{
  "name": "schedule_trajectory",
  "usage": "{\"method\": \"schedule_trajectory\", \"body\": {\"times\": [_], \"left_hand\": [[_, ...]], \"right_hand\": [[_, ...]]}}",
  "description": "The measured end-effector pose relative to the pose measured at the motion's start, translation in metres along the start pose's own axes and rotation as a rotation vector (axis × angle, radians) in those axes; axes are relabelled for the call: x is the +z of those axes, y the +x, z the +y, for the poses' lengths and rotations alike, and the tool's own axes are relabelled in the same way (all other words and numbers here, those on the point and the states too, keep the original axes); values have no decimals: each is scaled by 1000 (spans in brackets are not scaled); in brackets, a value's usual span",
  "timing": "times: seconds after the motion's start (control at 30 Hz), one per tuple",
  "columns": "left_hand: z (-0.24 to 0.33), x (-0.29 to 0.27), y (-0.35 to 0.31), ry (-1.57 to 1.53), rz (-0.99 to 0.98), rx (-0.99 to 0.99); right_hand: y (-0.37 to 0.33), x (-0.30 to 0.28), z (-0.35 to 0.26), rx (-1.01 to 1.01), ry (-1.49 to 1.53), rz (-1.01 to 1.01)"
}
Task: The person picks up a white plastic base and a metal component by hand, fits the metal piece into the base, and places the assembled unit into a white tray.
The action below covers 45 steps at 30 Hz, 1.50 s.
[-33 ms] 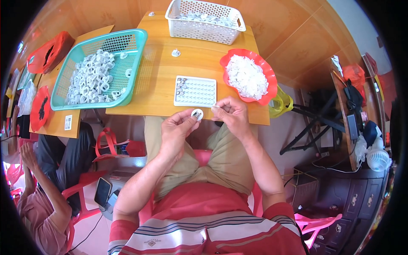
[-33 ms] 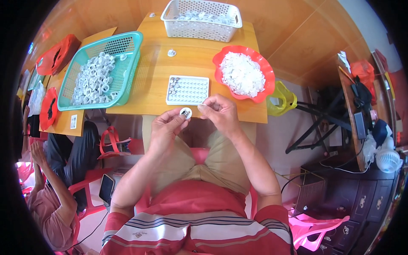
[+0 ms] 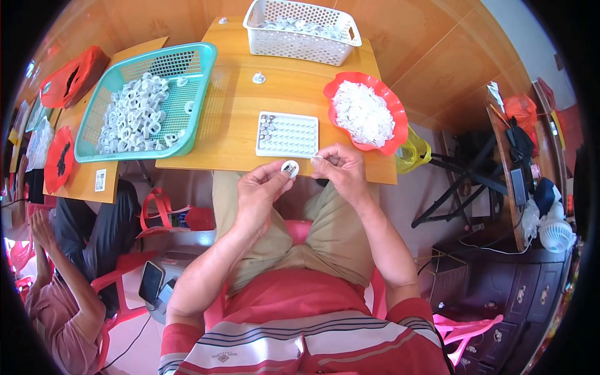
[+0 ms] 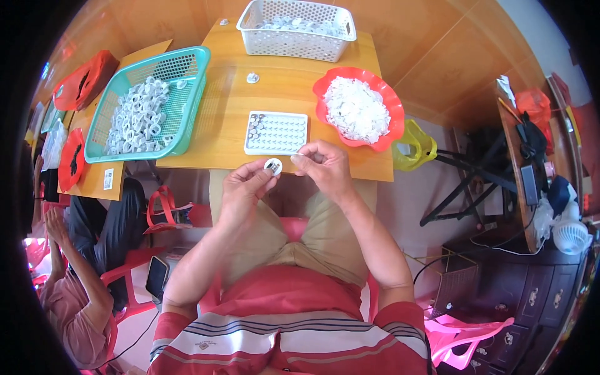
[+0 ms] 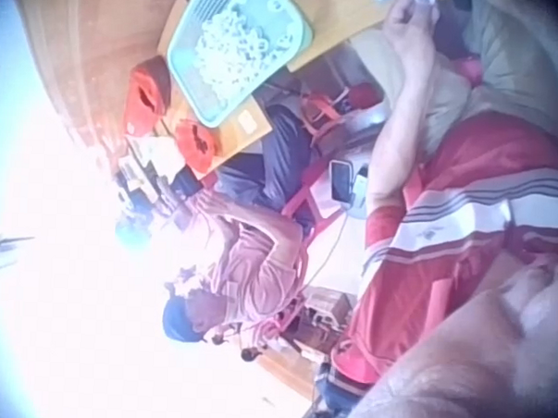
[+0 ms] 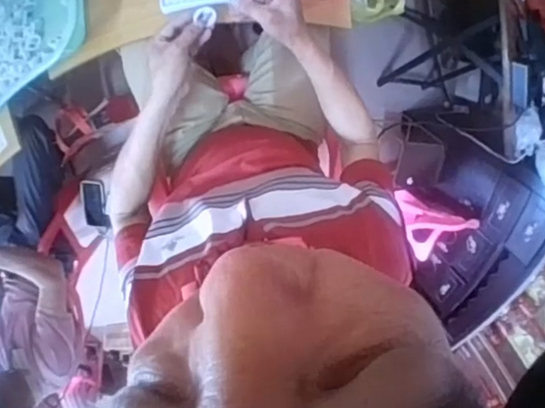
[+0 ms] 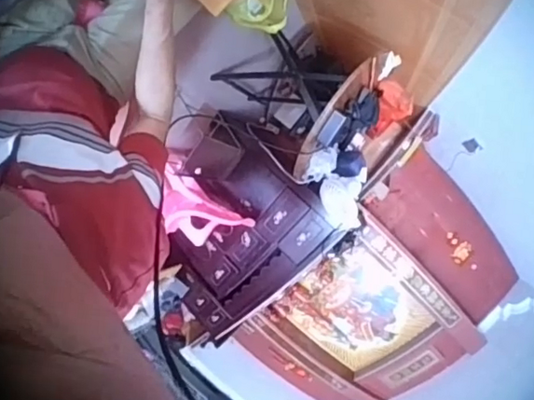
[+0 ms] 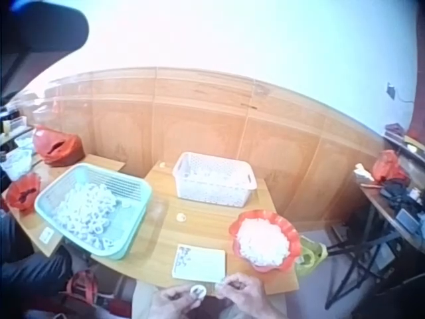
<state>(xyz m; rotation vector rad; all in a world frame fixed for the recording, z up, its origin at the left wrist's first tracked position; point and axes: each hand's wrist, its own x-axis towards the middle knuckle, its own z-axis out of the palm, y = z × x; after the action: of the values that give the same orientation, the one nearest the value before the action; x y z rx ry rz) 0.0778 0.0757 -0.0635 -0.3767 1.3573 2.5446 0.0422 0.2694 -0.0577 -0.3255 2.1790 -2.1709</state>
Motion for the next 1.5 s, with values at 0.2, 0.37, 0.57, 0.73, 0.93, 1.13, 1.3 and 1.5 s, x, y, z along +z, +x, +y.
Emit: {"method": "schedule_trajectory", "body": {"times": [0.2,0.37,0.57,0.73,0.93,1.13,1.3,1.5], "left_hand": [[0,-1,1,-8,12,-1],[-2,-3,2,-6,8,5],[-1,-3,2,1,16,8],[-1,-3,2,8,14,5],[-3,-3,1,6,13,15],[-1,0,1,12,16,12],[-5,-4,3,25,4,21],[-4,-3,3,36,10,20]], "right_hand": [[1,4,0,-36,-1,-36],[-2,3,-2,55,-31,-68],[-1,4,-5,111,-4,-61],[-1,2,3,145,54,-109],[-2,9,-1,181,25,-95],[-1,7,5,152,-7,-106],[-2,16,-1,112,-62,-88],[-4,26,-9,118,-126,-8]]}}
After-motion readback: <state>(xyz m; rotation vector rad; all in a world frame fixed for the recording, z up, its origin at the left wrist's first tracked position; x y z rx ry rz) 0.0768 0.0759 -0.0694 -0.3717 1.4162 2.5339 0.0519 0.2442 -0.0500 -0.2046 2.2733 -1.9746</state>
